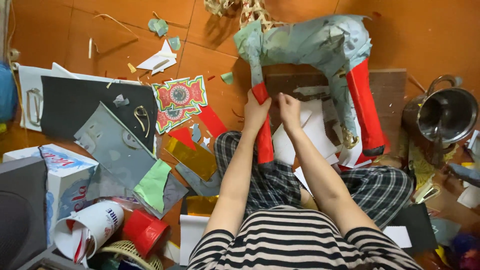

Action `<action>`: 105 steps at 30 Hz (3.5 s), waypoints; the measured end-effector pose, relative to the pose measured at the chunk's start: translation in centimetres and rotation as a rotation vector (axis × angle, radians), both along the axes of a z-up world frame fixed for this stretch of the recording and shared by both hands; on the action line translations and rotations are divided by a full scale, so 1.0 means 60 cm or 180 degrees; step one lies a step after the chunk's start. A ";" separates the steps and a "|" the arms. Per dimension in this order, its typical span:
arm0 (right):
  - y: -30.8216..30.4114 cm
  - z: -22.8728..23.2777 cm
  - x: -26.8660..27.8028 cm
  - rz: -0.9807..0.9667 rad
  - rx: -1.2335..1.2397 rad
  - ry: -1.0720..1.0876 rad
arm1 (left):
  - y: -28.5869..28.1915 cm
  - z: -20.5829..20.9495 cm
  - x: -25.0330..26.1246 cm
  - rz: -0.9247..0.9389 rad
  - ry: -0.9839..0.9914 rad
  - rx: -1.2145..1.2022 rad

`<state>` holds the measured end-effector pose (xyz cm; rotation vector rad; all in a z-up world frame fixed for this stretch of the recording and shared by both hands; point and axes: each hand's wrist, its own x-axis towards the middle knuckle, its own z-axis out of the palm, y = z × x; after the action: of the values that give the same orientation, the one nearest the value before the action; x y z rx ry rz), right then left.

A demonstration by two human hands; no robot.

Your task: Decorating a paper-mache animal structure by wrapping red paper strips around its legs

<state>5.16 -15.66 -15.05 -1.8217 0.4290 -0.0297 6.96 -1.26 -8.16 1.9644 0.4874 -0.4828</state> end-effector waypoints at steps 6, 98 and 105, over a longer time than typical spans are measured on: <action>0.047 0.120 0.097 0.2213 -0.0383 0.0108 | -0.004 0.223 0.005 -0.0587 -0.0207 -0.0532; -0.849 0.079 -0.313 -0.0073 -0.4199 0.1395 | 0.017 0.040 0.016 0.0624 -0.1336 -0.2706; -0.554 0.222 -0.116 0.0053 -0.5293 -0.0868 | 0.022 0.001 0.037 0.0610 -0.1280 -0.2375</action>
<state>-1.81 -48.90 -1.75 -3.3613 0.1262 -0.8234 9.17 0.08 -8.12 1.2305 0.1880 -0.1045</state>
